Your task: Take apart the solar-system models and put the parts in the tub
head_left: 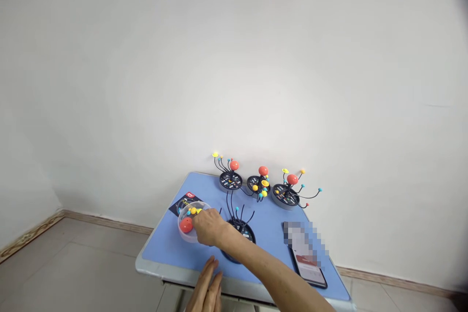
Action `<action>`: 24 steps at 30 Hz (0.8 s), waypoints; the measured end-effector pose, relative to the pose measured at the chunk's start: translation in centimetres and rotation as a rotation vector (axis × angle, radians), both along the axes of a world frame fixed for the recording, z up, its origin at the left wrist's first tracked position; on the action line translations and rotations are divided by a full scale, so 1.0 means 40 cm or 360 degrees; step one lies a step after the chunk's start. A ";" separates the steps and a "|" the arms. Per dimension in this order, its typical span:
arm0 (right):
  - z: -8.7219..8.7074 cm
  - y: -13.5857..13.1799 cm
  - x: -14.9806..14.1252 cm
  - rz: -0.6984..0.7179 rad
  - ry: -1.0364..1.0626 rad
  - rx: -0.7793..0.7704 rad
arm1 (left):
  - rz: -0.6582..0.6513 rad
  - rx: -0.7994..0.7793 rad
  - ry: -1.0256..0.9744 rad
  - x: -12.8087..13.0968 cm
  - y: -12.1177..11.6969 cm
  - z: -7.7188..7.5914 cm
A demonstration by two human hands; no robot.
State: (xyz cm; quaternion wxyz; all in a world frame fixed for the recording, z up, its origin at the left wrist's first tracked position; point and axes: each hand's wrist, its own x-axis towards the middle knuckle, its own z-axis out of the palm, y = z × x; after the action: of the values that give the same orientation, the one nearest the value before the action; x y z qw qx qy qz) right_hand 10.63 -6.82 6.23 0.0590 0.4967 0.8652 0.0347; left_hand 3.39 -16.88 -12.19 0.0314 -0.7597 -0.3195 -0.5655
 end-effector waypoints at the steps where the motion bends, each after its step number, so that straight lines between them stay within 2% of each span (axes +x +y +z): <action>1: 0.011 -0.006 0.002 -0.0019 -0.0010 -0.0018 | 0.0002 0.0015 0.0016 -0.003 0.000 0.002; 7: 0.092 -0.070 0.020 -0.0157 0.0076 -0.0044 | 0.0033 0.0101 0.0065 -0.008 0.002 0.014; 10: 0.118 -0.100 0.041 -0.0158 0.0156 -0.0031 | 0.0018 0.0147 0.0089 -0.007 0.003 0.036; 14: 0.151 -0.113 0.107 -0.0240 0.0400 0.0066 | 0.0014 0.0060 0.0041 0.001 -0.002 0.112; 17: 0.184 -0.100 0.183 -0.0273 0.0657 0.0187 | -0.0037 -0.0088 -0.0078 0.019 -0.003 0.184; 19: 0.200 -0.086 0.234 -0.0379 0.0791 0.0277 | -0.0085 -0.0156 -0.0168 0.037 0.002 0.219; 21: 0.204 -0.073 0.273 -0.0507 0.0887 0.0342 | -0.0102 -0.0221 -0.0252 0.058 0.011 0.238; 24: 0.183 -0.061 0.304 -0.0616 0.0864 0.0329 | -0.0095 -0.0326 -0.0338 0.088 0.025 0.245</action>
State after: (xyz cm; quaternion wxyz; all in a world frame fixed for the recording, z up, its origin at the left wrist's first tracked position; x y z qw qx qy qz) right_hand 22.78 -9.25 13.55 -0.2185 0.6459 0.7311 -0.0229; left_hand 6.90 -15.88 -2.37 -0.0970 -0.7040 -0.3543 -0.6079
